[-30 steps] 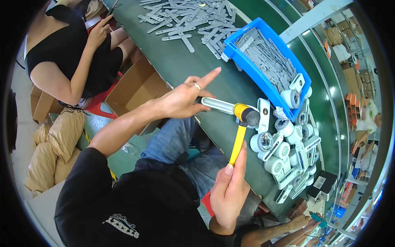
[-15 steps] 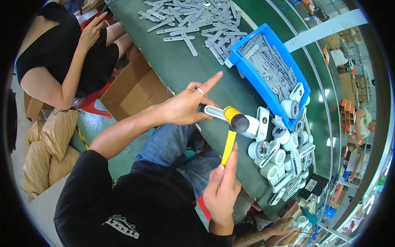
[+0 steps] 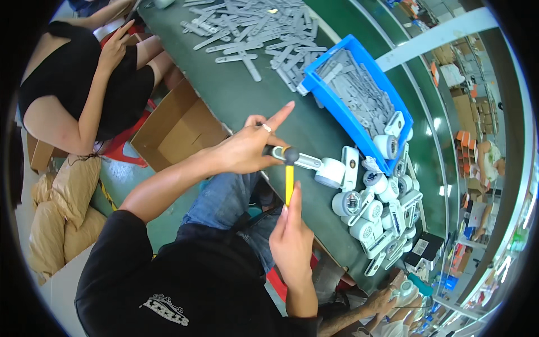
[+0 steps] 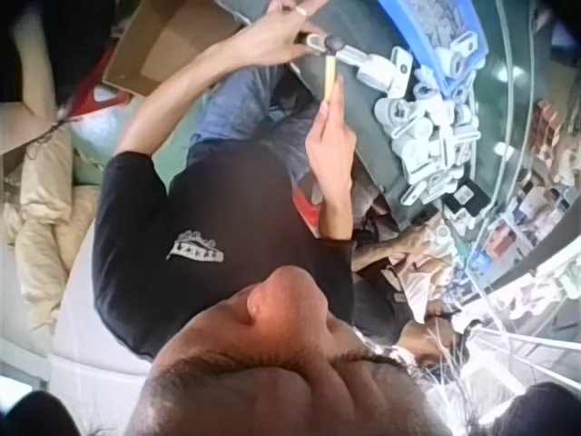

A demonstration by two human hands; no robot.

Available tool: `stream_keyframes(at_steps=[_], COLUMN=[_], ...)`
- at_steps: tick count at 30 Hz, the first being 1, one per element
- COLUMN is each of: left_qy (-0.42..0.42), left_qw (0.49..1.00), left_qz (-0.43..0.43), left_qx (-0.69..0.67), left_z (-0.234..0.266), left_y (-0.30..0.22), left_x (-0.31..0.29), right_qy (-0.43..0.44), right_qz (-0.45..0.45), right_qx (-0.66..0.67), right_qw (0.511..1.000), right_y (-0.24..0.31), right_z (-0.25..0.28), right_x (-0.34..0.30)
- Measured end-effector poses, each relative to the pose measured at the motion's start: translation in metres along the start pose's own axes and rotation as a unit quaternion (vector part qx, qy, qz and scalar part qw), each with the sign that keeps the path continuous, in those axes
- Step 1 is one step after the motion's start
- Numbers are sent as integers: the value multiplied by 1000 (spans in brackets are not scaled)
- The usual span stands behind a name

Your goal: The person assembles device handles on an assembly line by placing metal strips into plastic casings and tapping them in with a mallet.

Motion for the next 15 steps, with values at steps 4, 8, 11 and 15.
stream_keyframes(at_steps=[4,8,11,15], left_qy=[1,-78,-79,-72], left_qw=[978,957,960,962], left_qz=[-194,-255,-244,-235], left_qx=[72,112,109,121], left_z=[-5,-8,-8,-11], left_y=[13,16,8,10], left_x=[-10,-9,-5,-4], right_qy=[-71,-72,-109,-69], right_qz=[-73,-132,-117,-75], right_qx=[180,193,227,50], right_qw=[978,970,961,994], right_y=[-19,-13,-19,-31], right_z=[18,33,22,8], right_x=[-21,-15,-18,6])
Point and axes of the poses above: each hand's wrist, its own x-axis towards the middle knuckle, its own z-axis out of the back of the hand, y = z × x, the point moved 2 cm from there along x, towards the middle knuckle, and after that the axes turned 10 degrees about -z, right-handed, at the moved point
